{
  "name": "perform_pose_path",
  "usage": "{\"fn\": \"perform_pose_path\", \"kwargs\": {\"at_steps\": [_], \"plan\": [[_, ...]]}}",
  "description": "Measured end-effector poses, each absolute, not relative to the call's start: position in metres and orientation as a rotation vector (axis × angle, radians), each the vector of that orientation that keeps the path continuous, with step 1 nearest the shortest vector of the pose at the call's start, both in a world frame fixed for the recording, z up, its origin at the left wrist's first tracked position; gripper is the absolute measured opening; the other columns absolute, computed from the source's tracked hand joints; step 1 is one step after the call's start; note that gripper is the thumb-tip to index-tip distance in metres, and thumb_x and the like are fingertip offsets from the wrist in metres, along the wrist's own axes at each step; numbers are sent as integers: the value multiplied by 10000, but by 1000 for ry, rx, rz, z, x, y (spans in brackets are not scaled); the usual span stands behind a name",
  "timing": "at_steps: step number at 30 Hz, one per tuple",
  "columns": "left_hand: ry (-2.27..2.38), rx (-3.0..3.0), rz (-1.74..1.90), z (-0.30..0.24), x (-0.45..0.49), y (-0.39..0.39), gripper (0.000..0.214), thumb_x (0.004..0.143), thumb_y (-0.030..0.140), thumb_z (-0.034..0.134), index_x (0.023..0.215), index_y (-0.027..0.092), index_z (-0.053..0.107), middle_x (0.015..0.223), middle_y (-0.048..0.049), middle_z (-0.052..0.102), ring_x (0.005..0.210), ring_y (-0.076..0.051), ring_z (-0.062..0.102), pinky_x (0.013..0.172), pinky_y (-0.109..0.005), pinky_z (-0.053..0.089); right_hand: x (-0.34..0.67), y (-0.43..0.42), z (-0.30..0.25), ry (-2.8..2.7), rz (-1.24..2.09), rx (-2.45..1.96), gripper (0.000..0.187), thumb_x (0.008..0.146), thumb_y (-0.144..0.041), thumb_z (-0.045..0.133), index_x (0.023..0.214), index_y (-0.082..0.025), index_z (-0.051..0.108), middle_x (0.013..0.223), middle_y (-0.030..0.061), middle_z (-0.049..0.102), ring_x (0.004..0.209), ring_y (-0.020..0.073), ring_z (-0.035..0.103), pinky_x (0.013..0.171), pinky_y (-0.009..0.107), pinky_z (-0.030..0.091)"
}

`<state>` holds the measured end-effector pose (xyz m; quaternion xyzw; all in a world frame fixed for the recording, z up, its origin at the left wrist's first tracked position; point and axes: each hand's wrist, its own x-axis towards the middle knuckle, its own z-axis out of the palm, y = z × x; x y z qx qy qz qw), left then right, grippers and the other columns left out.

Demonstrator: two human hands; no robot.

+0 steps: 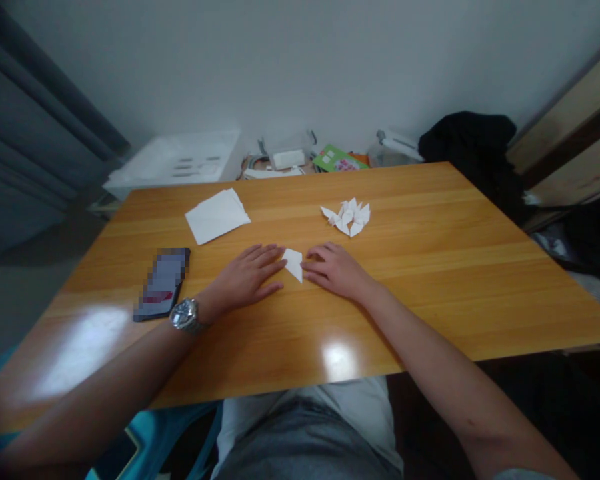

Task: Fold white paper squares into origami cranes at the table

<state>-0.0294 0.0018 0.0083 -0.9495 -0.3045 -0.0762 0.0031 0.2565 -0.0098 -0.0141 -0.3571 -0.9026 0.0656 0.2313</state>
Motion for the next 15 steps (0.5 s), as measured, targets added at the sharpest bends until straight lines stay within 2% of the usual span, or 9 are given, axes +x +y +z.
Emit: {"fn": "perform_pose_path", "kwargs": {"at_steps": [7, 15], "plan": [[-1090, -3001, -325, 5, -20, 8, 490, 1046, 485, 449, 1396, 181, 609, 1386, -130, 631, 1267, -287, 588, 1112, -448, 442, 253, -11, -14, -2543, 264, -915, 300, 1018, -340, 581, 1256, -224, 722, 1353, 125, 679, 1272, 290, 610, 1055, 497, 490], [-1109, -2982, -320, 2, -16, 0, 493, 1042, 485, 460, 1425, 208, 602, 1395, -139, 605, 1242, -300, 584, 1091, -467, 452, 250, -13, -12, -2517, 285, -927, 291, 1032, -349, 552, 1197, -195, 736, 1303, 132, 708, 1242, 288, 630, 1062, 490, 498]]}}
